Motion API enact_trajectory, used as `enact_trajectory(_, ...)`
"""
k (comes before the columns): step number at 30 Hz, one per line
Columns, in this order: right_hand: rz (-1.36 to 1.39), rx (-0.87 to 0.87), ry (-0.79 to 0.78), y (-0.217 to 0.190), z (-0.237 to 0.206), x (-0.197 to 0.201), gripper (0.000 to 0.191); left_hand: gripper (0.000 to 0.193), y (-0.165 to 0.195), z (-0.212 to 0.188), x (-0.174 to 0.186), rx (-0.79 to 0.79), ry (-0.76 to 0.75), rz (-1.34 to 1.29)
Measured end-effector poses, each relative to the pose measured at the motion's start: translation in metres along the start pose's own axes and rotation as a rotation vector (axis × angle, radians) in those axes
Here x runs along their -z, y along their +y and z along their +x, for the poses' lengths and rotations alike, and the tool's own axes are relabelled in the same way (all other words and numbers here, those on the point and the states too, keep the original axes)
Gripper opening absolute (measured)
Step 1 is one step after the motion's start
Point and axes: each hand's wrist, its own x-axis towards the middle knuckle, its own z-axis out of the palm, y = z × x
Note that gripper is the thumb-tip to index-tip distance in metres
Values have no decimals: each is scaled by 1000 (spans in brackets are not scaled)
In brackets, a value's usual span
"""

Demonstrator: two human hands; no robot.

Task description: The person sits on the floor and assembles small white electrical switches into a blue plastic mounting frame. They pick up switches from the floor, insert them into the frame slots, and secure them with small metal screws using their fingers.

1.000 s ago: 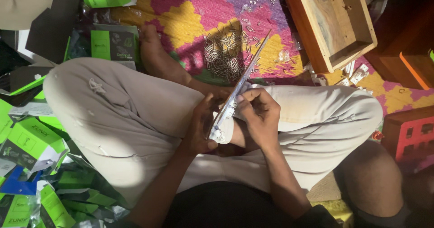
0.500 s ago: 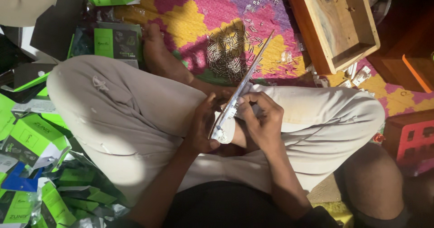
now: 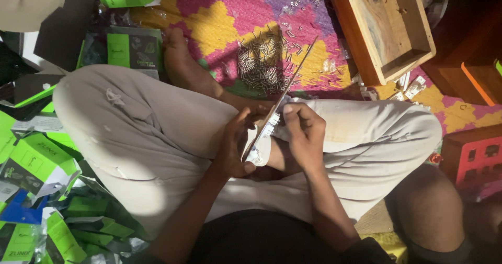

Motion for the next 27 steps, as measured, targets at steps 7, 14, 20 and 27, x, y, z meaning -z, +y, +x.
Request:
enact_trajectory(7, -158, 23, -62, -15, -3, 4, 5, 119, -4, -9, 4, 87, 36, 17)
enact_trajectory(14, 69, -24, -99, -14, 1, 4, 7, 115, -15, -8, 3, -11, 22, 13)
enact_trajectory(20, -18, -84, -62, -6, 0, 6, 6, 115, -7, -3, -1, 19, 7, -104)
enact_trajectory(27, -58, -17, -15, -8, 0, 3, 8, 120, -5, -1, -3, 34, 19, -32)
